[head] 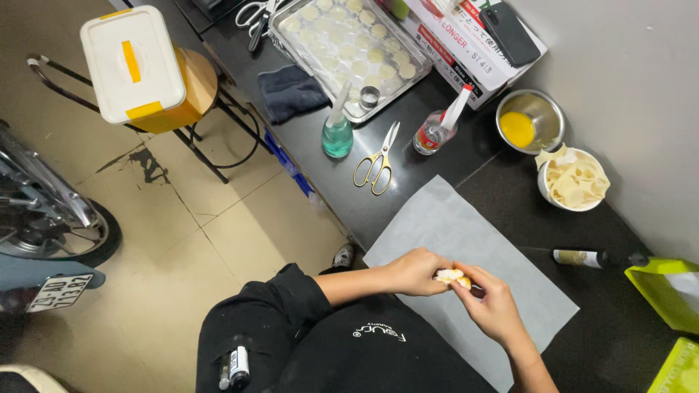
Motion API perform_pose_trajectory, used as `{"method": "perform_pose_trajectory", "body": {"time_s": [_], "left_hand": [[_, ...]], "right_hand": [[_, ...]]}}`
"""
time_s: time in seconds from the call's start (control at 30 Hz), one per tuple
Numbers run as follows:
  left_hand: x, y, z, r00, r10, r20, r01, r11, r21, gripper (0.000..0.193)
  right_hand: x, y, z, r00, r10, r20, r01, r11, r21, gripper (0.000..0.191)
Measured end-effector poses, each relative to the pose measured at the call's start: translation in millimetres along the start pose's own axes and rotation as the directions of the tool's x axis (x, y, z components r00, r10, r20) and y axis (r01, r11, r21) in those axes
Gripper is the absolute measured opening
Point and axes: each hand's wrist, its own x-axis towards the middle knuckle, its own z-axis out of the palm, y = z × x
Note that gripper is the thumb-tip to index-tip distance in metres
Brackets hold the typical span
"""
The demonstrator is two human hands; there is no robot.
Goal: The person unwraps a block of white fondant, cuts the plastic wrap with scissors, and kneads and shapes the fondant by hand on parchment paper. They spray the work surface, add coloring from a small bottle, and continue pinching and forming the fondant into a flower-like shape.
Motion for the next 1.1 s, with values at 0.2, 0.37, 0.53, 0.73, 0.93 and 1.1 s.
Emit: {"method": "perform_pose_trajectory", "body": {"time_s": [0.2, 0.37, 0.53, 0.73, 0.93, 1.1], "left_hand": [[-7, -16, -23, 0.978, 0.192, -0.087, -0.201, 0.973, -0.114, 0.029], [-4, -17, -18, 0.933, 0.293, -0.21, -0.312, 0.948, -0.063, 0.022], [17, -7, -2, 0.995, 0.096, 0.008, -0.057, 0.655, -0.753, 0.024], [59, 3, 29, 0.997, -0.02, 0.079, 0.077, -0.084, -0.993, 0.036], [68, 17, 31, 0.989, -0.034, 0.142, 0.146, 0.214, -0.966, 0.049], [65, 59, 18, 0.952, 0.238, 0.191, -0.094, 0.824, -0.558, 0.048]], "right_hand": [[15, -10, 9, 0.999, -0.021, -0.046, 0.019, 0.999, -0.045, 0.036], [9, -7, 21, 0.953, -0.162, -0.254, 0.104, 0.968, -0.228, 0.02], [-5, 12, 29, 0.878, -0.13, -0.46, 0.258, 0.939, 0.227, 0.014], [8, 32, 29, 0.705, -0.018, -0.709, 0.64, 0.444, 0.626, 0.019], [-27, 33, -36, 0.829, -0.241, -0.505, 0.301, 0.953, 0.039, 0.045], [-41, 21, -64, 0.848, -0.238, -0.474, 0.166, 0.968, -0.189, 0.066]]}}
